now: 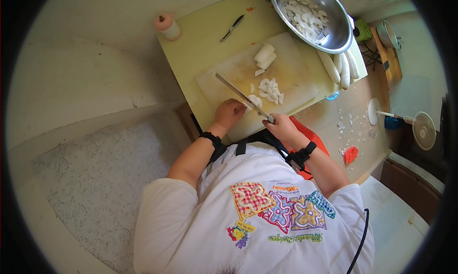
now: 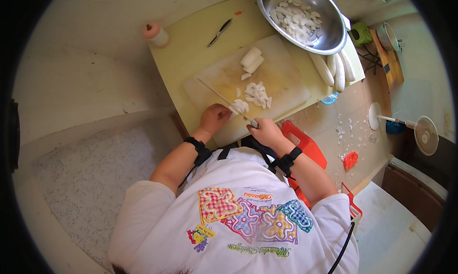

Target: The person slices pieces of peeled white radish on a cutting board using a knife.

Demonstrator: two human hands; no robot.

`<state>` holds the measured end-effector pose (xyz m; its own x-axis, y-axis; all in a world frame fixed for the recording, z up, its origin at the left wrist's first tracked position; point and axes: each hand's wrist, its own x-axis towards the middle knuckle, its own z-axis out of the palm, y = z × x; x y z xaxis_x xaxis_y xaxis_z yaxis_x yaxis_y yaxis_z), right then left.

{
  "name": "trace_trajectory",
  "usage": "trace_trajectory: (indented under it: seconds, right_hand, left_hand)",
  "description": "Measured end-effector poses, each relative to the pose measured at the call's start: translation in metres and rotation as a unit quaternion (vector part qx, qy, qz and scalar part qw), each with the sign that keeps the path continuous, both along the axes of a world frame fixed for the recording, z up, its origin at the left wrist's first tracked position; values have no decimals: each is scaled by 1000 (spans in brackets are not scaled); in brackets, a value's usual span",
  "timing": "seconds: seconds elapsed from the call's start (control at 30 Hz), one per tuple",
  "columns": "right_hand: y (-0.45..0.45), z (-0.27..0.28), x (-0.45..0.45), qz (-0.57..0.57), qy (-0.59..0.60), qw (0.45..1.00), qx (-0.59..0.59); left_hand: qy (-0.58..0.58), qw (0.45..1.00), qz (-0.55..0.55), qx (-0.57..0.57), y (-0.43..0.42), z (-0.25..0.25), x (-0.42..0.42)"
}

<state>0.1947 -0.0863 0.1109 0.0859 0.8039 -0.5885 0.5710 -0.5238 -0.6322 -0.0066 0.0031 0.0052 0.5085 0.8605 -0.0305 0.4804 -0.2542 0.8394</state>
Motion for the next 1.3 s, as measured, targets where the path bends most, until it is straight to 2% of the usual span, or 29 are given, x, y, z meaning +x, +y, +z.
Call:
trace_trajectory:
  seconds: [0.9, 1.07, 1.3]
  right_hand:
    - [-3, 5, -9, 6, 7, 1000, -13]
    - [-8, 1, -12, -3, 7, 999, 49]
    - [-6, -5, -10, 9, 23, 999, 33]
  left_hand:
    - [9, 1000, -5, 27, -2, -1, 0]
    - [11, 1000, -7, 22, -1, -3, 0]
    - [17, 1000, -3, 0, -1, 1, 1]
